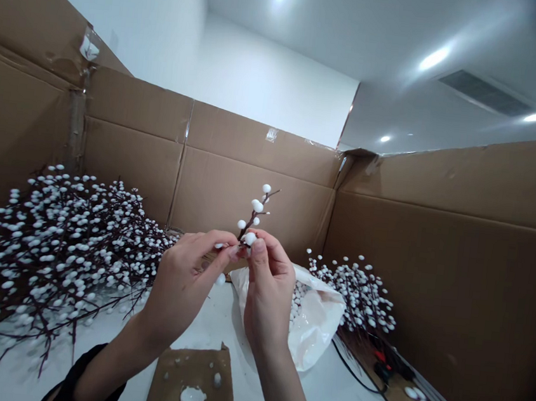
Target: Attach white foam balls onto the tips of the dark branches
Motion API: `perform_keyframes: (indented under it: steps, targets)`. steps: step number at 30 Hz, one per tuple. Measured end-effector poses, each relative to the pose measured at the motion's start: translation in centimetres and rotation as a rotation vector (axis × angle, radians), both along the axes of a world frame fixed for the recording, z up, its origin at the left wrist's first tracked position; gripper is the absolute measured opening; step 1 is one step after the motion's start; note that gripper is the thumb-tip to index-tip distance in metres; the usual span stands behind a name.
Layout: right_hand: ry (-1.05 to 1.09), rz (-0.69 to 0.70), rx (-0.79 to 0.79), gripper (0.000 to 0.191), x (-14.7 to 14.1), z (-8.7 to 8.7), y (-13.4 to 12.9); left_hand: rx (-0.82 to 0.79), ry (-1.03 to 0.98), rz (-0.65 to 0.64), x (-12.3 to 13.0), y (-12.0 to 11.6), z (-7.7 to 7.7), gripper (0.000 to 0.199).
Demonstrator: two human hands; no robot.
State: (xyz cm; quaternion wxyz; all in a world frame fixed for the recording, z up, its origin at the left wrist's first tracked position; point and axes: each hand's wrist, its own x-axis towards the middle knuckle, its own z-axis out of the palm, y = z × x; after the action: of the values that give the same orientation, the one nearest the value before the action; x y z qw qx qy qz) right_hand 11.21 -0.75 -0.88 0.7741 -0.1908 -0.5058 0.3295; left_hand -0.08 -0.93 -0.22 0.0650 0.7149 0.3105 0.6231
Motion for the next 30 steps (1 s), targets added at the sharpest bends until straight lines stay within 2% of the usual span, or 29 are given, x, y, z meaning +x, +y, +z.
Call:
perform_keyframes:
  steps: [14,20,30]
  targets:
    - [-0.047,-0.039,0.041,0.013,-0.13,-0.08,0.11,0.037,-0.001,0.052,0.21,0.07,-0.35,0.013]
    - [-0.088,-0.073,0.063,0.013,-0.16,0.10,-0.09,0.072,0.028,0.093,-0.28,-0.02,-0.02,0.015]
    - [0.008,-0.053,0.017,0.016,-0.49,-0.64,0.43,0.138,0.050,0.121,-0.05,-0.11,-0.03,0.012]
